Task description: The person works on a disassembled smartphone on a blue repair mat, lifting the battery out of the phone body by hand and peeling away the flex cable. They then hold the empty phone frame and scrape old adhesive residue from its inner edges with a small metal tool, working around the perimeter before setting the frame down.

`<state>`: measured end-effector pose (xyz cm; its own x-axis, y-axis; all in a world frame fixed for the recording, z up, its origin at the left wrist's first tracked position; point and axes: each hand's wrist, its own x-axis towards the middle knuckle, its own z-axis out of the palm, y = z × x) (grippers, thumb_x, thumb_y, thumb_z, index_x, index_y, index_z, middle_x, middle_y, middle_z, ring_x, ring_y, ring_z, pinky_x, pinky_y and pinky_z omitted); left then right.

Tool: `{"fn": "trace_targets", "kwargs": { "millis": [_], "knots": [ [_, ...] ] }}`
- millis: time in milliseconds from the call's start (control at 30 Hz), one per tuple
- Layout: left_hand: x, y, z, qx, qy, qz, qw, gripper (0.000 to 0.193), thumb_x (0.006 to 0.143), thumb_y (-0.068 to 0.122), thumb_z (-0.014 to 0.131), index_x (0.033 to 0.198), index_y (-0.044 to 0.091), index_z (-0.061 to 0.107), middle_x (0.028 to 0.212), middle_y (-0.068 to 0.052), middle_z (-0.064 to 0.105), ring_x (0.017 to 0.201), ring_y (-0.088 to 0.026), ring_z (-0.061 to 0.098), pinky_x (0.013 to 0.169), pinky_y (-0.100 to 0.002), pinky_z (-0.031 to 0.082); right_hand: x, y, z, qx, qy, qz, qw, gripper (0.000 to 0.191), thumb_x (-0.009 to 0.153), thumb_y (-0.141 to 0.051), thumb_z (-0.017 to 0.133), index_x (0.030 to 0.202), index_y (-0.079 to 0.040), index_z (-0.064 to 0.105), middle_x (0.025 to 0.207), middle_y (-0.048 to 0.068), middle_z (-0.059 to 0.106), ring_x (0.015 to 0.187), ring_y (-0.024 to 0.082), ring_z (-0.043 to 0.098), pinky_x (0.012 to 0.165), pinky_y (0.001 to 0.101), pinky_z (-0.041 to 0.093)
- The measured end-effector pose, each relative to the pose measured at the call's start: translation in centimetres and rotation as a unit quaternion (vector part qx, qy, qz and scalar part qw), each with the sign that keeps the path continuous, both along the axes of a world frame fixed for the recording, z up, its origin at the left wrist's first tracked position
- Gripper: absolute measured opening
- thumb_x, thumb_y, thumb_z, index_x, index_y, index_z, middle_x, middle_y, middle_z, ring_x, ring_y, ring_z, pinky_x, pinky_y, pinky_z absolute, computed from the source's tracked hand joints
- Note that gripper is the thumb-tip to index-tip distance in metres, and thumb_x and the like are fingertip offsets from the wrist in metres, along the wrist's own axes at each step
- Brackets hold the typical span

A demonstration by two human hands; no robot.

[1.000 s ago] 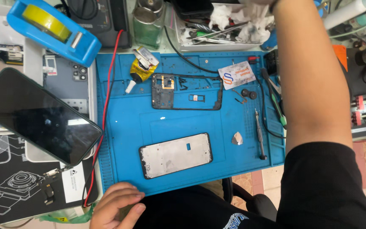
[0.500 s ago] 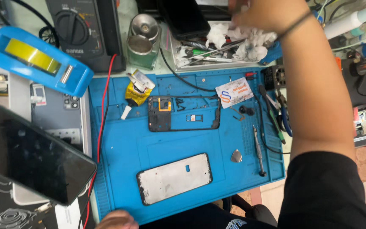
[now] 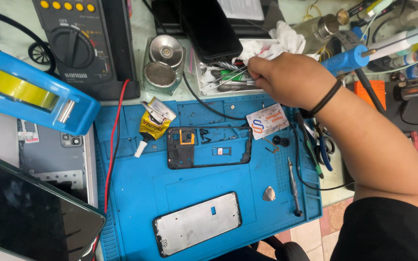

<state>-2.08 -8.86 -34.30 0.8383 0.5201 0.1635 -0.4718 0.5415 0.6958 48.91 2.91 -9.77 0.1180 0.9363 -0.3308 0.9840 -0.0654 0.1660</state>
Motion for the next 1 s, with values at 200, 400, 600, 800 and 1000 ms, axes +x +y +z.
{"fn": "trace_targets", "kwargs": {
  "millis": [200,400,600,800,1000],
  "knots": [
    [-0.7,-0.6,-0.7,-0.016,-0.017,0.009,1.0,0.053,0.089,-0.012,0.071,0.139,-0.002,0.054,0.123,-0.026,0.07,0.119,-0.038,0.066,0.104,-0.052,0.053,0.8,-0.2,0.4,0.029,0.125,-0.002,0.992,0.03,0.094,-0.029,0.066,0.117,-0.011,0.059,0.084,0.012,0.072,0.08,0.038,0.07,0.069,0.0506,0.053],
    [-1.0,-0.2,-1.0,-0.021,-0.036,0.033,0.999,0.057,0.092,-0.016,0.068,0.145,-0.003,0.049,0.127,-0.03,0.067,0.122,-0.041,0.064,0.106,-0.055,0.051,1.6,-0.2,0.7,-0.006,0.193,-0.031,0.981,0.039,0.081,-0.03,0.079,0.111,-0.012,0.063,0.086,0.008,0.07,0.072,0.034,0.072,0.065,0.0461,0.054],
    [-1.3,0.5,1.1,-0.004,-0.048,0.043,0.998,0.065,0.094,-0.024,0.069,0.15,-0.004,0.044,0.133,-0.033,0.063,0.128,-0.043,0.061,0.11,-0.057,0.048,1.4,-0.1,0.4,0.065,0.173,0.079,0.98,0.024,0.078,-0.025,0.081,0.094,-0.01,0.071,0.085,0.01,0.068,0.077,0.034,0.069,0.066,0.0449,0.053],
    [0.3,0.1,6.3,0.101,0.163,0.188,0.963,0.047,0.087,-0.012,0.072,0.133,-0.007,0.061,0.121,-0.024,0.069,0.117,-0.036,0.066,0.105,-0.05,0.051,0.3,-3.2,2.6,0.157,0.09,0.07,0.981,0.019,0.087,-0.024,0.079,0.097,-0.009,0.073,0.086,0.014,0.071,0.082,0.037,0.067,0.07,0.0482,0.052],
    [5.3,1.8,14.6,0.306,0.16,0.202,0.916,0.037,0.08,-0.006,0.085,0.113,-0.001,0.069,0.108,-0.012,0.075,0.106,-0.027,0.072,0.099,-0.041,0.057,-5.1,-12.0,5.8,0.182,0.232,0.038,0.955,0.024,0.085,-0.021,0.079,0.102,-0.004,0.074,0.08,0.011,0.068,0.072,0.026,0.068,0.063,0.0364,0.051]
  ]
}}
